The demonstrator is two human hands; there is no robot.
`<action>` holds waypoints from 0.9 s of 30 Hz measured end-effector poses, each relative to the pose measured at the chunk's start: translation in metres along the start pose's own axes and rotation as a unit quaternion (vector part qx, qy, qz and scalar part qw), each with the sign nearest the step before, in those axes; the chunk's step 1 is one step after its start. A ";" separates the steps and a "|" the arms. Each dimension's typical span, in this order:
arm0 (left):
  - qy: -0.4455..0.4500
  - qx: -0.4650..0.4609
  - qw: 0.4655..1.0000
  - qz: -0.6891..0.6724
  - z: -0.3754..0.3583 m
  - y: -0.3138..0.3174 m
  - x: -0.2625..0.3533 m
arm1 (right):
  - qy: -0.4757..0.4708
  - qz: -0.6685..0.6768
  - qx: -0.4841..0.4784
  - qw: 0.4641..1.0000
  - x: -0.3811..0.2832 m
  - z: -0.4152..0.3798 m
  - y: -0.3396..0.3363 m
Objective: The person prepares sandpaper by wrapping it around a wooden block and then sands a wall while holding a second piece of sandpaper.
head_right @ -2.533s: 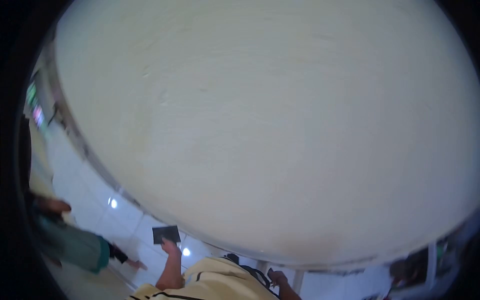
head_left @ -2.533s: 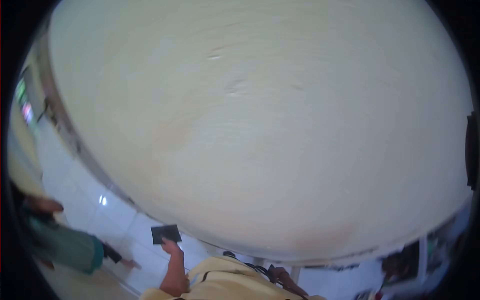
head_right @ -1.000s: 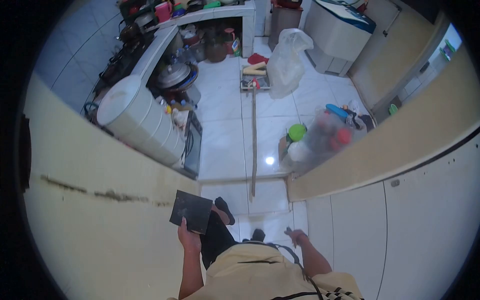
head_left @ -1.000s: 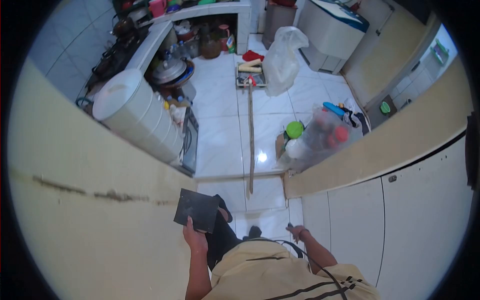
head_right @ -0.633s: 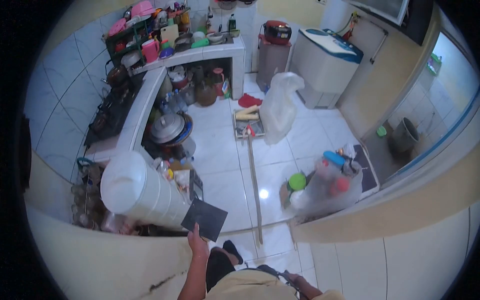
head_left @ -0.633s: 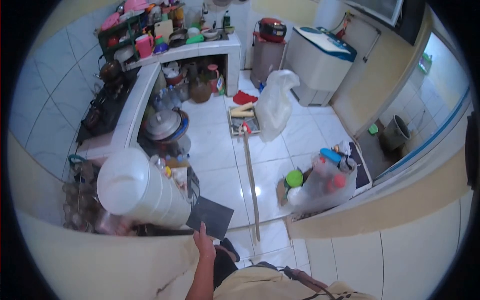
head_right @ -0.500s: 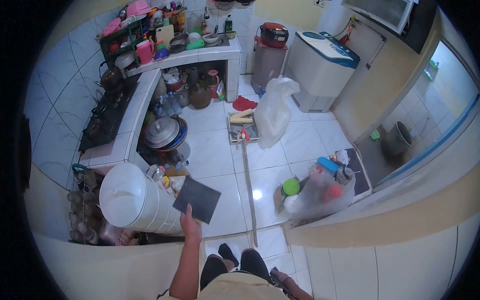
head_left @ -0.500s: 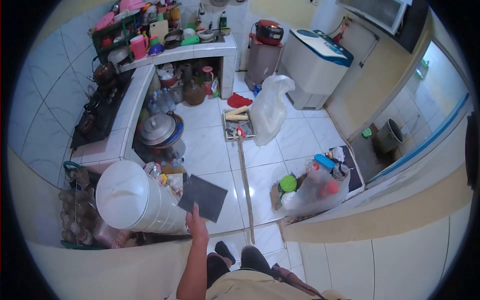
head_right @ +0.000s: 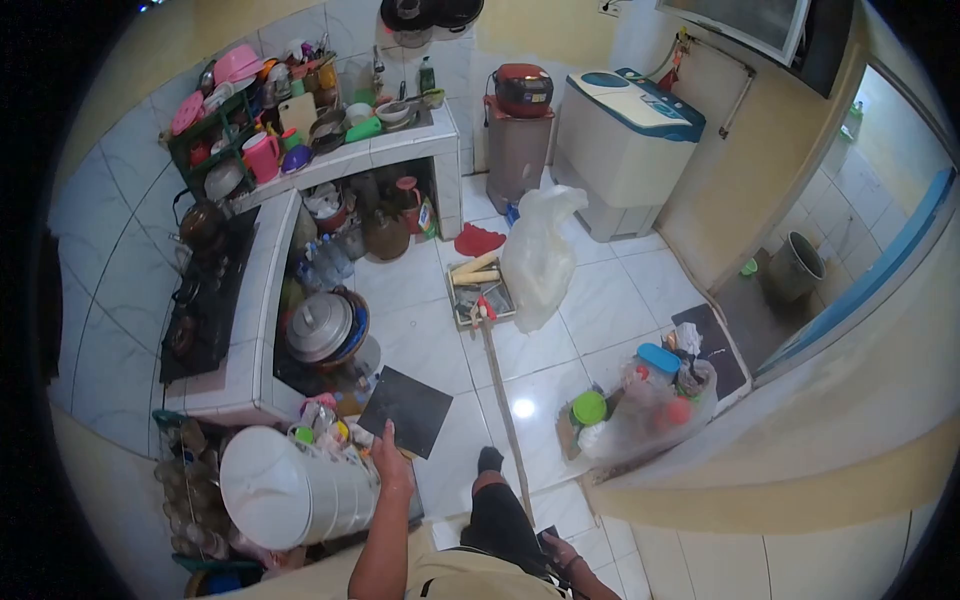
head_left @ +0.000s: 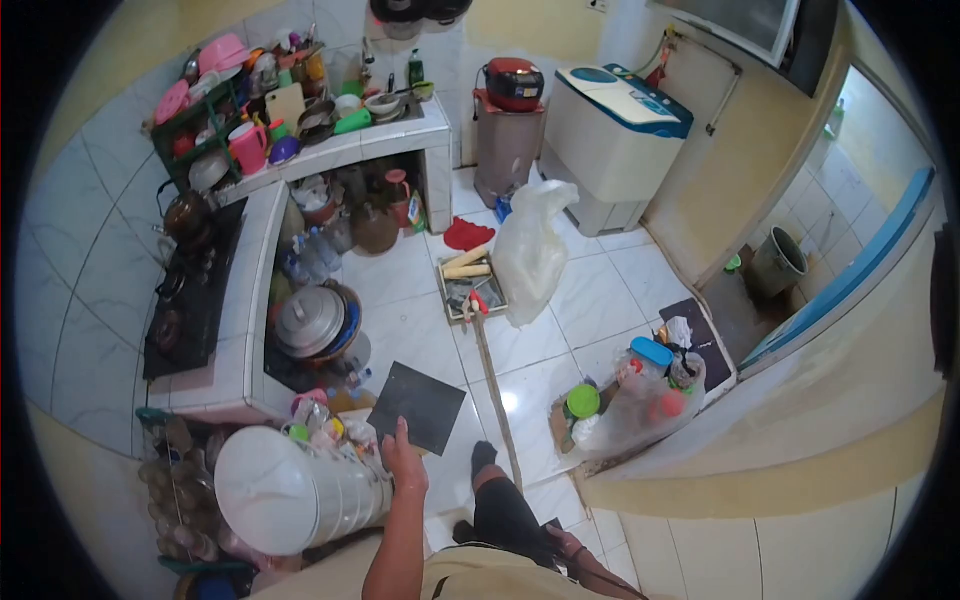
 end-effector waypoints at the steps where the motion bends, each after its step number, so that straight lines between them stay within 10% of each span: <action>1: -0.004 0.004 1.000 0.015 0.011 0.003 -0.002 | 0.009 0.006 0.005 1.000 -0.009 0.006 0.005; 8: -0.064 0.031 0.993 0.091 0.068 0.067 0.045 | 0.045 -0.156 0.053 0.985 -0.110 -0.018 0.065; 12: -0.067 -0.027 0.992 0.104 0.088 0.113 0.097 | 0.033 0.191 0.059 0.979 -0.155 0.014 0.031; 19: -0.064 0.044 0.985 0.152 0.099 0.145 0.118 | -0.113 -0.089 0.179 0.973 -0.333 -0.044 0.071; 27: -0.076 -0.049 0.982 0.165 0.181 0.182 0.086 | -0.083 -0.057 0.230 0.968 -0.314 -0.035 0.085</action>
Point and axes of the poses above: each hand's wrist, its own z-axis towards the middle knuckle, its own y-axis out of the palm, x = y × z, the point moved 3 cm from there along z, towards the middle knuckle, and after that the axes turned 5 degrees about -z, right-handed, at the moved point
